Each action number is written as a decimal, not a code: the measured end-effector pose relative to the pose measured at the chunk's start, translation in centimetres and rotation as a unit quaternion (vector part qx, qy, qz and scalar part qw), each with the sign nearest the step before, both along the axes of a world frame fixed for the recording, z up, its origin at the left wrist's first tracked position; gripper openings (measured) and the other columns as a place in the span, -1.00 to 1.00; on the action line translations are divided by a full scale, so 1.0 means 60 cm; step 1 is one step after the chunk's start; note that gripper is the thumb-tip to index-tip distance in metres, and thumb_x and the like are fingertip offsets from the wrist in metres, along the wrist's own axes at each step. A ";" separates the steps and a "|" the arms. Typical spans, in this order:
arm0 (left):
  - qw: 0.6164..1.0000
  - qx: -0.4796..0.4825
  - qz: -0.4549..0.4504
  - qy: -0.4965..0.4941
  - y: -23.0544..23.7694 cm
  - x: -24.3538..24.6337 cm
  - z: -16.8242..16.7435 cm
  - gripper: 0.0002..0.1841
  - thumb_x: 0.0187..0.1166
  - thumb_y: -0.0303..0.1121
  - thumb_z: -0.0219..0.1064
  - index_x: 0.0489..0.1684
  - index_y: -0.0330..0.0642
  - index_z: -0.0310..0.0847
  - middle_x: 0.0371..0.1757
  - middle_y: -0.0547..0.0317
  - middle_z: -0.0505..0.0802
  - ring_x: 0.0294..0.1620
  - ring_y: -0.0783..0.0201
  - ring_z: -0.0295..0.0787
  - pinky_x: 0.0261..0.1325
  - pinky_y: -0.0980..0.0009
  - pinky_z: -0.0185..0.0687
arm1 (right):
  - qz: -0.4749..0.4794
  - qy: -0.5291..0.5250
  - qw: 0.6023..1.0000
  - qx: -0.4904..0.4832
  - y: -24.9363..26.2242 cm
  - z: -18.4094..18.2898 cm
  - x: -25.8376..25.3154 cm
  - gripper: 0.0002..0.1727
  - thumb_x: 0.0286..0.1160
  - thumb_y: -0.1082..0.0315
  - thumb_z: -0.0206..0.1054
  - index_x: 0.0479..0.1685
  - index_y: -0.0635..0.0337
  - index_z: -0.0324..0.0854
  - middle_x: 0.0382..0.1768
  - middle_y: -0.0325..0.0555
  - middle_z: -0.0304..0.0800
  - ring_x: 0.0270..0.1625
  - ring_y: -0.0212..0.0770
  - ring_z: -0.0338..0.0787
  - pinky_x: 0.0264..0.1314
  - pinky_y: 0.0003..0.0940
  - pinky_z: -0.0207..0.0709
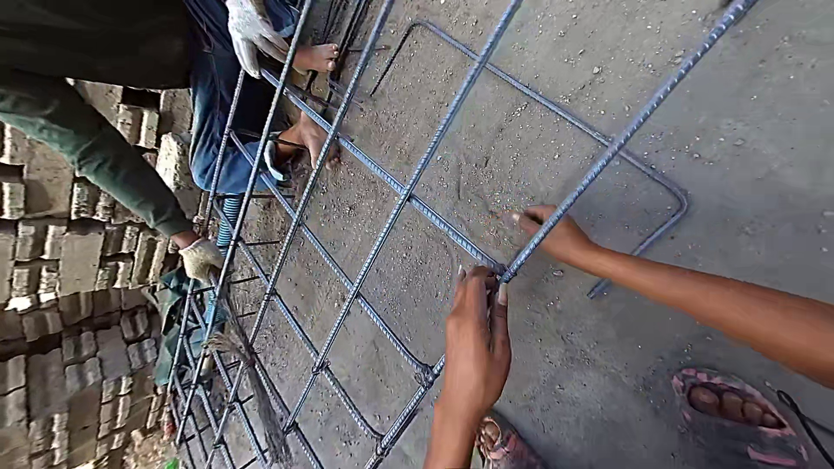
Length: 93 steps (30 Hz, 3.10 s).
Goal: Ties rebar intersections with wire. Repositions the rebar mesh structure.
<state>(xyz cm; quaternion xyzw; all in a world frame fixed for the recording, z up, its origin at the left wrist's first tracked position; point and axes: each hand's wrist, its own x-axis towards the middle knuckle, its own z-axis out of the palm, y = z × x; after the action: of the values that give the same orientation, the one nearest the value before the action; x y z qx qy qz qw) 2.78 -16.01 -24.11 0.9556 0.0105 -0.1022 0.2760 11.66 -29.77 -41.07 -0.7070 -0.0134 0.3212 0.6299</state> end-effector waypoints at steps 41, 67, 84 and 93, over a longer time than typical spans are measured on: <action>0.958 0.239 0.094 -0.130 -0.126 -0.057 0.012 -0.77 0.57 -0.40 0.29 -0.10 -0.35 0.82 -0.19 -0.12 0.89 -0.09 -0.13 0.86 -0.17 -0.03 0.72 | 0.188 0.132 0.972 0.051 -0.075 0.246 -0.043 -0.38 0.96 0.02 -0.26 0.02 0.32 0.64 -0.18 -0.05 0.72 -0.18 -0.34 0.69 -0.02 -0.33 0.53; 0.919 0.149 -0.092 -0.354 -0.039 -0.041 -0.059 -0.90 0.46 -0.55 0.34 -0.24 -0.35 0.78 -0.25 -0.08 0.87 -0.22 0.16 0.89 -0.13 0.46 0.78 | 0.243 0.142 0.959 0.043 -0.078 0.241 -0.013 -0.57 0.92 0.12 -0.05 0.15 0.28 0.63 -0.15 -0.14 0.82 -0.22 -0.45 0.74 -0.14 -0.46 0.55; 0.968 -0.106 -0.005 -0.228 -0.030 -0.011 -0.023 -0.92 0.41 -0.60 0.38 -0.30 -0.49 0.74 -0.37 0.08 0.86 -0.48 0.58 0.78 -0.38 0.66 0.74 | 0.031 -0.211 0.971 0.108 -0.052 0.136 -0.125 -0.66 0.82 0.34 0.02 -0.01 0.37 0.68 -0.47 0.05 0.64 -0.46 -0.15 0.61 -0.30 -0.22 0.50; 0.929 0.097 -0.356 -0.014 -0.045 0.104 0.050 -0.85 0.50 -0.50 0.34 -0.46 -0.37 0.71 -0.45 -0.07 0.79 -0.44 0.03 0.80 -0.32 0.11 0.68 | -0.160 0.021 0.986 0.051 0.018 0.239 -0.181 -0.67 0.82 0.38 -0.02 0.02 0.38 0.67 -0.36 0.05 0.71 -0.27 -0.13 0.73 -0.09 -0.16 0.59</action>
<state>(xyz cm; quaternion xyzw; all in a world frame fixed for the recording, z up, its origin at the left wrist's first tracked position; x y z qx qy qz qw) 9.03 -18.72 -21.11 0.9202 -0.3239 -0.1788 0.1275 0.80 -28.66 -26.71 -0.6601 0.0972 0.2297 0.7086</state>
